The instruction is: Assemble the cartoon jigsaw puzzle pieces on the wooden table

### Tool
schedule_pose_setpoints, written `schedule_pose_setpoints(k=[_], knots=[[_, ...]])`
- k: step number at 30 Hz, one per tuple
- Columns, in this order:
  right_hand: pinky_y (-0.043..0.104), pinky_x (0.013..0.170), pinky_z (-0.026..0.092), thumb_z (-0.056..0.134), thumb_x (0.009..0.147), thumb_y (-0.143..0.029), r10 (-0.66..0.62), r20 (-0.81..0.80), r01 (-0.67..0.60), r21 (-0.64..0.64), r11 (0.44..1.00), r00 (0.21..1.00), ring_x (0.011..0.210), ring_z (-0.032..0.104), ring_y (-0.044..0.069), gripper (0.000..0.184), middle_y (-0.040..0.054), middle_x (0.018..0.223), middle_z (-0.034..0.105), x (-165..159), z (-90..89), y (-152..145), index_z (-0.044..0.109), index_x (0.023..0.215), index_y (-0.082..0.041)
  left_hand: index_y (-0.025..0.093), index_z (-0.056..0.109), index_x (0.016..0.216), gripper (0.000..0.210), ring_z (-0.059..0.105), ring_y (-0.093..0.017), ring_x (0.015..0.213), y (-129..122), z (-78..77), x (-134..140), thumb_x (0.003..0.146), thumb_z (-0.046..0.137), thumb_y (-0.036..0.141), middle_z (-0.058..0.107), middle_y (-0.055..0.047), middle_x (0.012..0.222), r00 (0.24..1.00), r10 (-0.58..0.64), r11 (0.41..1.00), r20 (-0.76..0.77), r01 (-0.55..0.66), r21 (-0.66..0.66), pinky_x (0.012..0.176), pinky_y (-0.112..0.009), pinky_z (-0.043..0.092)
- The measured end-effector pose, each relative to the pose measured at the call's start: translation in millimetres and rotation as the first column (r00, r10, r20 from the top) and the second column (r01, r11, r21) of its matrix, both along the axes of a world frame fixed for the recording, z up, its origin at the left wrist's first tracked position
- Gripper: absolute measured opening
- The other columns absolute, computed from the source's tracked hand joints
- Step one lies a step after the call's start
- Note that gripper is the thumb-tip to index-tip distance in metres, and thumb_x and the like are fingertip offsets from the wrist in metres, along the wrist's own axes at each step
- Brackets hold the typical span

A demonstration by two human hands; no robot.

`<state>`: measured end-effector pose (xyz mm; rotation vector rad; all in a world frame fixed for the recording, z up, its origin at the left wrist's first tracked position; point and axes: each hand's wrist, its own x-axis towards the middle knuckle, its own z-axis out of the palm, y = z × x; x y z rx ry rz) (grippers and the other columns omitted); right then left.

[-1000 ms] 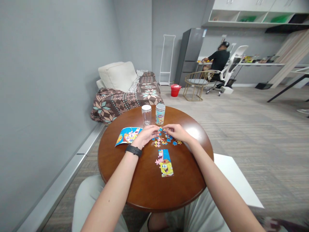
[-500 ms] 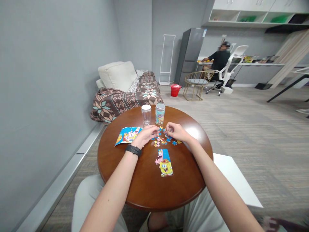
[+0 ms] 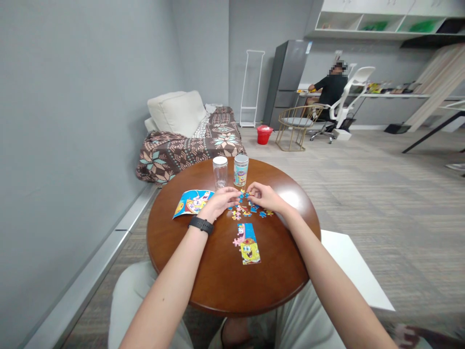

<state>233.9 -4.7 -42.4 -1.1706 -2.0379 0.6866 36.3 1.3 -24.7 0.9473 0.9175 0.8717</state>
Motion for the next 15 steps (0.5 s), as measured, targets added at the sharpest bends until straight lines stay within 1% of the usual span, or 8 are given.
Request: schedule_pose_setpoints(k=[6,11,15], knots=[[0.022,0.059,0.042,0.057,0.076,-0.026,-0.02,0.044,0.019,0.019,1.0,0.999,0.058,0.049,0.01,0.017,-0.0019,0.066,0.058,-0.3,2.8,-1.7,0.062,0.089,-0.016,0.011,0.06,0.07,0.018,0.059,-0.007,0.062,-2.3,1.8,-0.6,0.061,0.076,0.008,0.063,0.0,0.066,1.0,0.005,0.999,0.019,-0.005,0.033,0.065,-0.021,0.047],[0.023,0.06,0.044,0.057,0.076,-0.025,-0.006,0.048,0.005,0.013,1.0,0.999,0.06,0.051,0.01,0.023,0.0004,0.067,0.06,-0.8,3.2,-2.2,0.066,0.094,-0.014,0.011,0.061,0.07,0.006,0.061,-0.009,0.058,0.2,1.9,0.4,0.072,0.066,0.007,0.063,-0.001,0.062,0.998,0.038,0.999,0.044,-0.038,-0.008,0.063,-0.022,0.048],[0.023,0.06,0.045,0.055,0.076,-0.024,0.013,0.032,-0.013,-0.008,1.0,0.999,0.06,0.053,0.011,0.028,0.002,0.069,0.062,-0.9,2.0,-1.9,0.067,0.099,-0.012,0.011,0.061,0.07,0.007,0.063,-0.01,0.057,2.5,0.1,0.6,0.075,0.061,0.005,0.064,-0.003,0.062,0.998,0.04,0.999,0.041,-0.039,-0.021,0.064,-0.023,0.05]])
